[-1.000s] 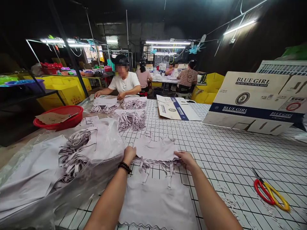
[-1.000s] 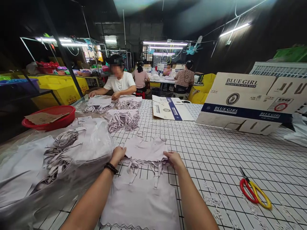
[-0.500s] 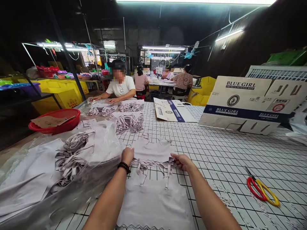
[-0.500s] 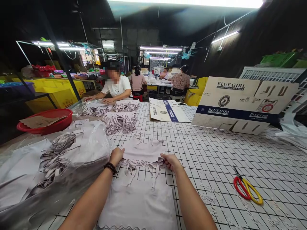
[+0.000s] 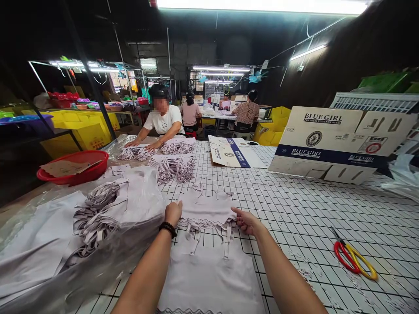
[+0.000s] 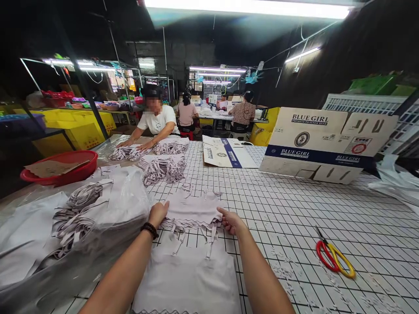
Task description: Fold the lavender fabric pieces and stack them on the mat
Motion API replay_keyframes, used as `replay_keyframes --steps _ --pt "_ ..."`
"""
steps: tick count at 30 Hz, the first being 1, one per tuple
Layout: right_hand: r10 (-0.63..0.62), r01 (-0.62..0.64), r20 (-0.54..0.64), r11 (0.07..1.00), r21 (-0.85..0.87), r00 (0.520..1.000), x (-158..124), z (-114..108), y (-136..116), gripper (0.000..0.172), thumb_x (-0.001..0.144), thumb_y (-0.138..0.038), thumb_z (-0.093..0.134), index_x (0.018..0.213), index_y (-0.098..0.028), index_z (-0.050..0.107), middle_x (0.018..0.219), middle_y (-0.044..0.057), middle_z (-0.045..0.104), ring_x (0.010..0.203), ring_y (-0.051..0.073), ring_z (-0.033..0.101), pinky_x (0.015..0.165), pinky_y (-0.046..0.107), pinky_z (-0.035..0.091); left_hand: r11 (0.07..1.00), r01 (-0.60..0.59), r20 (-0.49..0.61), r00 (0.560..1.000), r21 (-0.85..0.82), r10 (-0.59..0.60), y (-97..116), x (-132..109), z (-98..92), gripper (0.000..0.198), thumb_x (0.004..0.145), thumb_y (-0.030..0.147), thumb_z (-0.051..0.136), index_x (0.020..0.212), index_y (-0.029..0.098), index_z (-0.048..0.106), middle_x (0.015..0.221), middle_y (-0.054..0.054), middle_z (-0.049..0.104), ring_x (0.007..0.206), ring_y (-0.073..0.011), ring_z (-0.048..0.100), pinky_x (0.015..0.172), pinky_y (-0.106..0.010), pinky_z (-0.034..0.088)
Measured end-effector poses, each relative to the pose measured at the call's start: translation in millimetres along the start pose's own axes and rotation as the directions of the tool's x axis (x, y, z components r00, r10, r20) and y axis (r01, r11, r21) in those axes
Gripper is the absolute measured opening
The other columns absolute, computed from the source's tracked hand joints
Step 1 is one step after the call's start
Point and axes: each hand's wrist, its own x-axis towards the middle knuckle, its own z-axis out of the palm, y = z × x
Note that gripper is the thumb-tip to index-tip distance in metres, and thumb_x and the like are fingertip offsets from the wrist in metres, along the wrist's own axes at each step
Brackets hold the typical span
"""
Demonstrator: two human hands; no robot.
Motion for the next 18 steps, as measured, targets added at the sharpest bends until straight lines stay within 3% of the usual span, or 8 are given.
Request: replay_keyframes --steps 3,6,8,13,15,18 --pt "-0.006 0.006 0.000 1.000 -0.003 1.000 1 1 1 0.031 0.078 -0.031 0.064 0.060 -0.017 0.043 0.048 -0.007 0.039 0.035 0.001 0.027 0.029 0.012 0.010 0.999 -0.008 -0.013 1.000 -0.047 0.008 -1 -1 -1.4 0.029 0.084 0.031 0.051 0.093 0.008 0.064 0.102 -0.023 0.066 0.101 -0.0278 0.062 0.077 -0.030 0.044" --pt "-0.056 0.056 -0.008 0.998 0.011 0.998 4 -2 -1 0.026 0.079 -0.020 0.062 0.061 -0.017 0.044 0.046 -0.009 0.036 0.034 0.001 0.023 0.029 0.012 0.011 0.992 -0.008 -0.054 0.999 -0.129 0.002 -2 0 -2.9 0.025 0.085 0.026 0.048 0.096 0.009 0.062 0.105 -0.022 0.066 0.103 -0.0263 0.061 0.078 -0.029 0.044" --pt "-0.094 0.094 -0.013 0.995 0.042 0.996 6 -4 -6 0.027 0.082 -0.022 0.060 0.061 -0.017 0.042 0.046 -0.009 0.036 0.035 0.001 0.023 0.030 0.012 0.014 0.979 0.017 -0.071 0.997 -0.205 -0.032 1 3 -3.7 0.026 0.087 0.027 0.045 0.096 0.010 0.061 0.104 -0.021 0.066 0.100 -0.0257 0.062 0.076 -0.029 0.045" --pt "-0.124 0.125 -0.006 0.990 0.069 0.992 6 -9 -26 0.013 0.084 -0.018 0.057 0.073 -0.016 0.050 0.054 -0.005 0.048 0.042 0.003 0.041 0.032 0.011 0.026 0.882 0.161 0.012 0.985 -0.443 -0.174 18 12 -4.6 0.037 0.092 0.035 0.033 0.085 0.012 0.061 0.069 -0.011 0.066 0.060 -0.0180 0.064 0.052 -0.026 0.046" --pt "-0.107 0.107 0.007 0.993 0.053 0.994 6 -8 -30 0.012 0.083 -0.014 0.057 0.074 -0.016 0.051 0.052 -0.006 0.045 0.039 0.002 0.037 0.031 0.010 0.022 0.827 0.218 0.060 0.974 -0.517 -0.220 23 13 -5.4 0.039 0.093 0.033 0.030 0.082 0.012 0.061 0.056 -0.004 0.059 0.049 -0.0135 0.058 0.048 -0.024 0.045" --pt "-0.054 0.054 0.008 0.998 -0.010 0.999 7 -8 -26 0.016 0.080 -0.010 0.061 0.070 -0.016 0.050 0.046 -0.009 0.037 0.035 0.001 0.028 0.030 0.010 0.020 0.764 0.275 0.115 0.959 -0.584 -0.258 23 11 -6.6 0.035 0.094 0.035 0.036 0.084 0.012 0.059 0.056 0.002 0.055 0.046 -0.0080 0.052 0.048 -0.022 0.046"
